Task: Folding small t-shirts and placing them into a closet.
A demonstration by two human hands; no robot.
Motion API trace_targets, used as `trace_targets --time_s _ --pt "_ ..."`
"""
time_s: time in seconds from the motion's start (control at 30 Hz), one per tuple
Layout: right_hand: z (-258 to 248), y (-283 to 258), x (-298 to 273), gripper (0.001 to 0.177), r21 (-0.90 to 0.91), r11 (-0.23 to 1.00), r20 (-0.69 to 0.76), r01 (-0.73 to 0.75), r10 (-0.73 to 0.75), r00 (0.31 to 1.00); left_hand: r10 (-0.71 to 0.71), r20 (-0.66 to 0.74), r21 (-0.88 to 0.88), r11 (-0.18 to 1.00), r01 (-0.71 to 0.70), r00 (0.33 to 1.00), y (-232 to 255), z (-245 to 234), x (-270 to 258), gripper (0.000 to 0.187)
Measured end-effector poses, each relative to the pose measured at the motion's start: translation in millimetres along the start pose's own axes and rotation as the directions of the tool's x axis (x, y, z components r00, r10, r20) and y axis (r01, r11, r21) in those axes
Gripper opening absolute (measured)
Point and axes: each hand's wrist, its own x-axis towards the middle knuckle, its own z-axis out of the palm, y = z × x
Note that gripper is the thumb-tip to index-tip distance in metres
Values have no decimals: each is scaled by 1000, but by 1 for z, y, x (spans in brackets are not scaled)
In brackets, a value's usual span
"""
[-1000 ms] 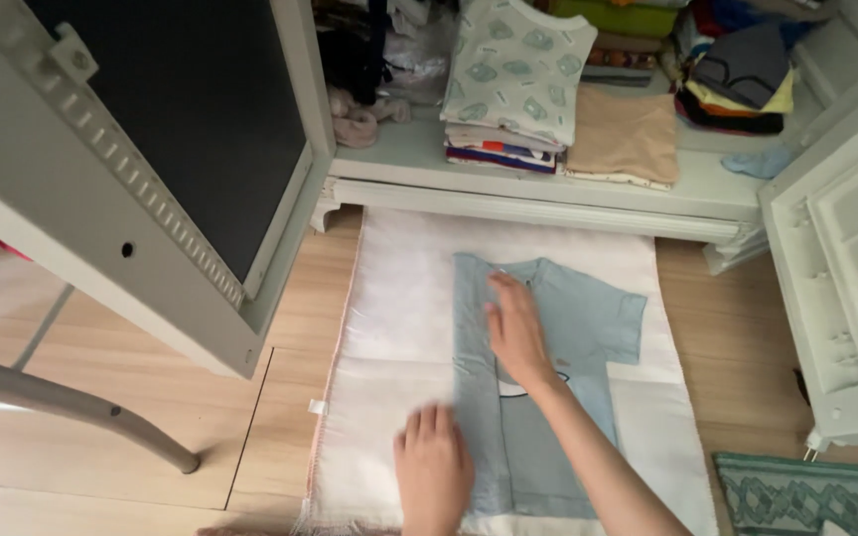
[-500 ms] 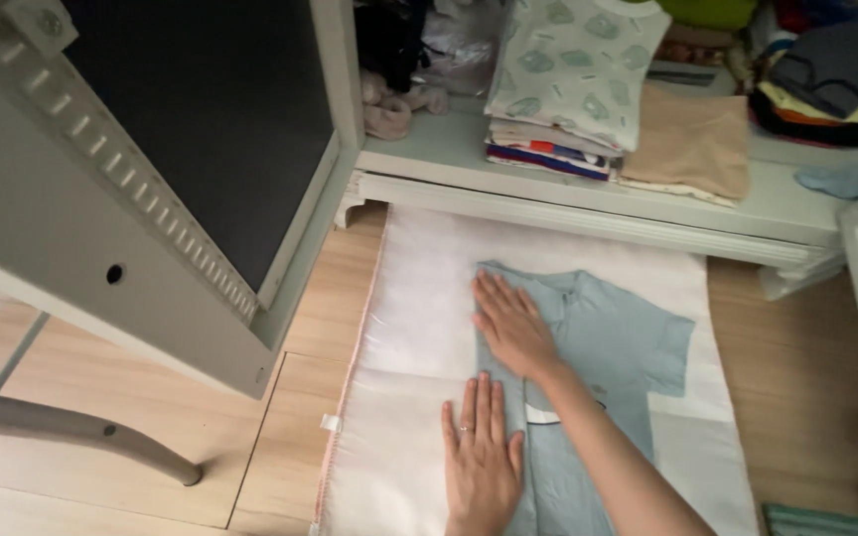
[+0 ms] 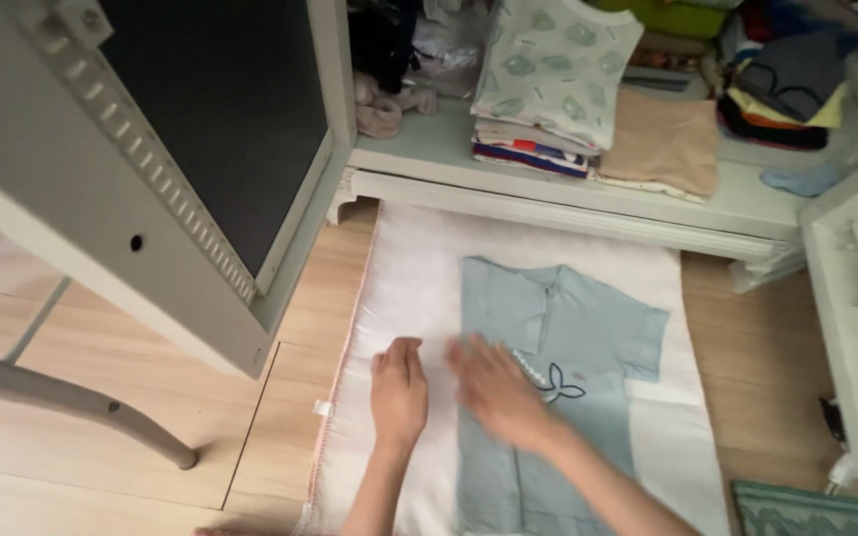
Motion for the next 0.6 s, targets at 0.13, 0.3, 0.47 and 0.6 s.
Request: trace_targets --time_s 0.13,0.3,0.47,0.6 --pt "8 -59 -74 51 140 985 36 106 -112 993 662 150 119 725 -678 734 -9 39 9 35" --pt "7 -86 -133 67 -456 864 -109 212 -290 951 559 279 566 561 -604 781 -50 92 -5 62" --pt "-11 -88 -147 63 -12 985 239 174 -166 957 623 182 680 479 -555 761 -28 85 -23 68" --pt "1 -68 -160 55 577 817 529 -10 -364 767 608 206 697 459 -551 767 -26 72 -27 78"
